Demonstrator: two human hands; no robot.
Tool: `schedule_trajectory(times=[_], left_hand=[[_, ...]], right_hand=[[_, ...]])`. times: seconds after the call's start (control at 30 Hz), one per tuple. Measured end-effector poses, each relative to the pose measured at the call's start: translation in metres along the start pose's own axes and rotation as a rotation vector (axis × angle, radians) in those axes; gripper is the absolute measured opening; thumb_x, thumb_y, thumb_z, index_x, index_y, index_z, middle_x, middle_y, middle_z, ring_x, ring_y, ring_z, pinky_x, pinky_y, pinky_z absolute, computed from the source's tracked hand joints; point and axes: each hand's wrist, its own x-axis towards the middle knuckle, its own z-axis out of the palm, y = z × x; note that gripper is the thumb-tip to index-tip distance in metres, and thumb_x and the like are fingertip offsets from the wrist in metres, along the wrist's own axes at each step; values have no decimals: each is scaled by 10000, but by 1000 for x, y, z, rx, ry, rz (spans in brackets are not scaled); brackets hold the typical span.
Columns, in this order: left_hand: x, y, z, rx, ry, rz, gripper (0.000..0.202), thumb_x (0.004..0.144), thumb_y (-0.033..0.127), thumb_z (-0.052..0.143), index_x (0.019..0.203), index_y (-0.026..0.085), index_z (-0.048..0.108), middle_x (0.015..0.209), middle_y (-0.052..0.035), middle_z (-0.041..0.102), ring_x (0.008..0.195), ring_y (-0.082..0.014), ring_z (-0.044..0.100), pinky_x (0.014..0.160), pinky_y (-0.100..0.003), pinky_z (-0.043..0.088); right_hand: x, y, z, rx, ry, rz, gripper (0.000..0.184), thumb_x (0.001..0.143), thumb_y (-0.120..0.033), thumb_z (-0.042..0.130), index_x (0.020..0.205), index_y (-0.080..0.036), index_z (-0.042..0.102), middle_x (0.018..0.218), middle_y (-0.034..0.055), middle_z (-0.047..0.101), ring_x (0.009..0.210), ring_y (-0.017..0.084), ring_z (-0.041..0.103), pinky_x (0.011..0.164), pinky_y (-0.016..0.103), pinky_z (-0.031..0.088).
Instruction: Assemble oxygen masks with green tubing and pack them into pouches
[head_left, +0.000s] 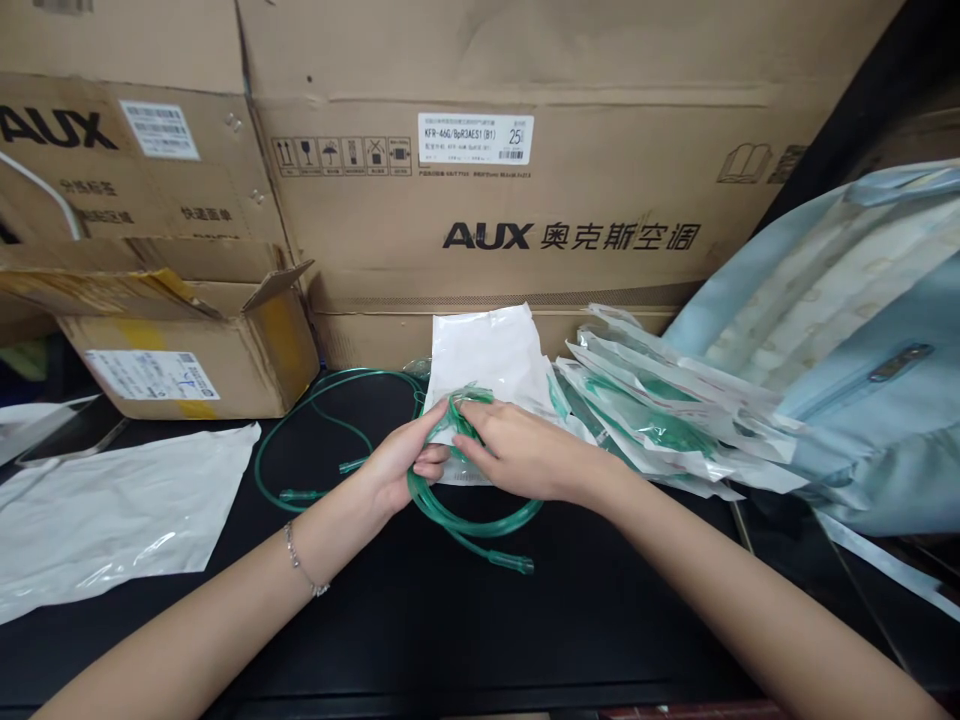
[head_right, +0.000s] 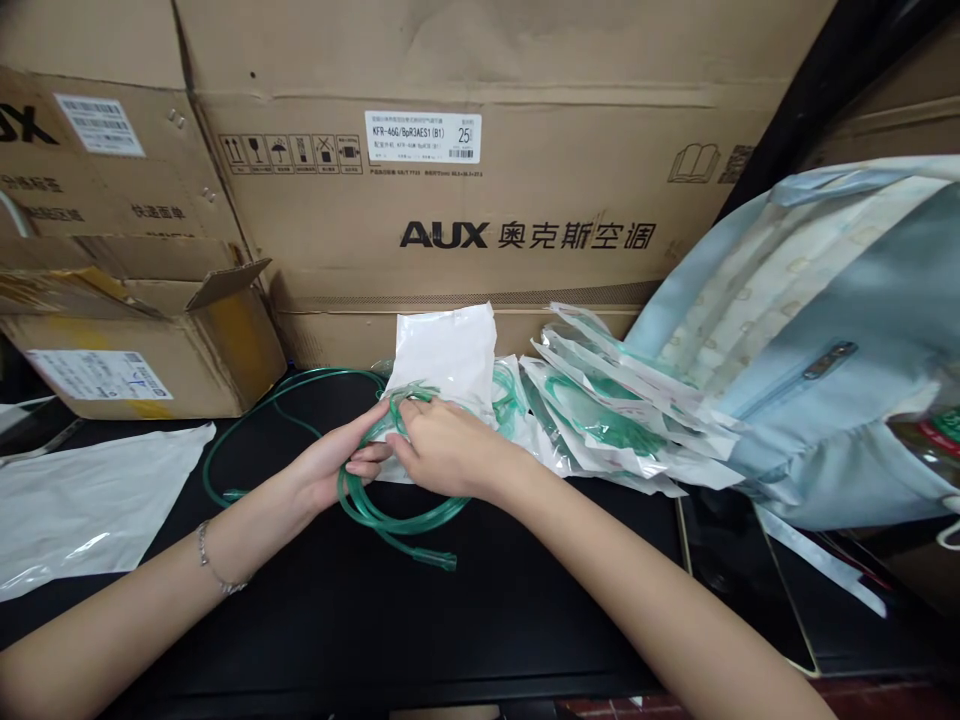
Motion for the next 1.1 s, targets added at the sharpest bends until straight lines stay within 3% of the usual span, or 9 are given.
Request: schedule_trajectory(times=[0.1,0.23,0.37,0.43,0.57,0.7,0.8,0.93,1.1], left_hand=[[-7,3,3,-29,-14,-25,185,854,294,480,740,156,527,460,79,319,299,9,232,264,-68,151],[-15,7,4,30,-65,-33,224,867,291,430,720,152,526,505,43,427,325,-27,329,271,-109,257],[-18,9,0,101,-98,-32,248,880,272,384,826,121,572,696,-67,621,556,-126,579,538,-269,522],[-18,9,-4,123,-119,-39,258,880,275,384,880,106,579,818,-124,658,725,-183,633,641,-321,529],[-20,3,-11,187,-130,-33,233,857,274,442,940,110,585,937,-159,664,851,-231,644,682,-334,517],[-24,-4,-14,240,-196,17,211,825,265,516,946,115,604,1016,-161,652,926,-234,627,755,-345,509],[-22,-7,-17,232,-105,71,183,819,236,523,889,101,626,990,-151,663,874,-215,641,750,-329,519],[-14,-8,-22,247,68,105,214,815,286,532,883,112,636,900,-121,683,810,-192,649,660,-295,540],[-8,-10,-24,316,219,131,242,778,326,571,903,130,636,725,-80,683,706,-169,653,503,-212,508]], right_hand=[[-3,1,-1,-40,3,-53,198,859,-213,471,1010,-95,519,906,131,626,829,222,603,681,303,433],[0,4,10,-147,58,46,185,872,-128,414,1020,-108,524,867,123,642,820,229,623,639,296,442],[5,7,21,-172,79,207,232,829,-76,411,1014,-120,545,765,95,650,726,225,636,587,279,435],[8,9,26,-166,82,259,230,835,-85,387,974,-120,566,721,96,649,685,225,635,565,279,430],[17,18,35,-149,85,320,264,823,-67,357,937,-112,591,744,120,665,688,229,641,574,282,438],[29,25,42,-124,79,345,356,769,-15,368,1061,-94,555,857,133,675,760,214,641,639,276,456],[36,24,41,-91,43,287,356,824,-95,366,1149,-95,512,964,129,666,848,205,631,690,272,470],[29,15,32,-86,-20,168,360,860,-190,399,1186,-82,510,1212,157,552,1126,224,502,898,302,409],[7,-5,22,-103,-82,156,290,808,-48,415,1021,-33,612,1011,206,634,993,251,583,807,314,451]])
